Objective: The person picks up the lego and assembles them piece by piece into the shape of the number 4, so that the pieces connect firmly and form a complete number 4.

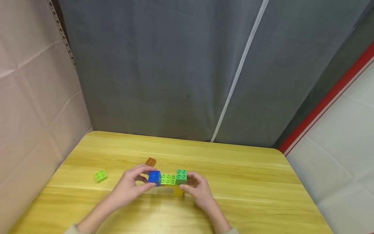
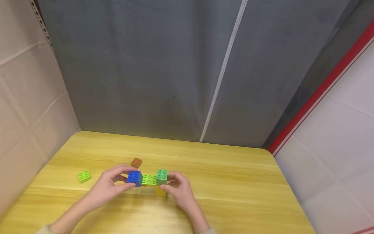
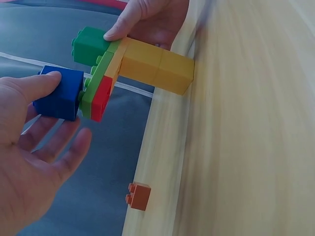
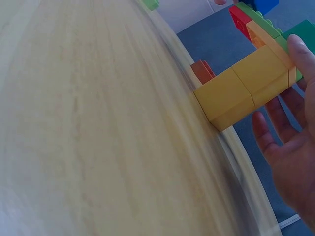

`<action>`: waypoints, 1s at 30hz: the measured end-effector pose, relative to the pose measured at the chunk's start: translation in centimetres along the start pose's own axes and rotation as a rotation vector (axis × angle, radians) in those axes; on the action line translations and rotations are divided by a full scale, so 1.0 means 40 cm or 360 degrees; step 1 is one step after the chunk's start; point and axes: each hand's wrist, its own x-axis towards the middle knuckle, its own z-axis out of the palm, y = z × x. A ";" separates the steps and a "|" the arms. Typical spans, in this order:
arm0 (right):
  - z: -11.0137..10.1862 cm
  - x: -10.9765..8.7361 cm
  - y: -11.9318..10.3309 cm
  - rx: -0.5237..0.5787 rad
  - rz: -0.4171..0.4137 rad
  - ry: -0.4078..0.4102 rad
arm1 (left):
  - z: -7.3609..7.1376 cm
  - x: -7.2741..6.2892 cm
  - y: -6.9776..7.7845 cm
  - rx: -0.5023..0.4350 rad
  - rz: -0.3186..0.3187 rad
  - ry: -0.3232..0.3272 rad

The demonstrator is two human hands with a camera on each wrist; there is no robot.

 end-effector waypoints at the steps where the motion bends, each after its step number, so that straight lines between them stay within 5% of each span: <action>1: 0.000 0.000 0.000 0.0002 0.0000 0.0001 | 0.000 0.001 -0.001 0.0004 0.0013 0.0006; 6: 0.002 0.001 0.000 0.0005 0.0000 0.0015 | -0.005 0.011 -0.002 0.0032 0.0034 0.0015; 18: 0.005 0.003 0.005 0.0009 0.0029 0.0031 | -0.001 0.011 0.003 -0.0288 -0.0241 -0.0191; 30: 0.004 0.000 0.005 0.0035 0.0034 0.0042 | -0.006 0.018 0.005 -0.0213 -0.0197 -0.0166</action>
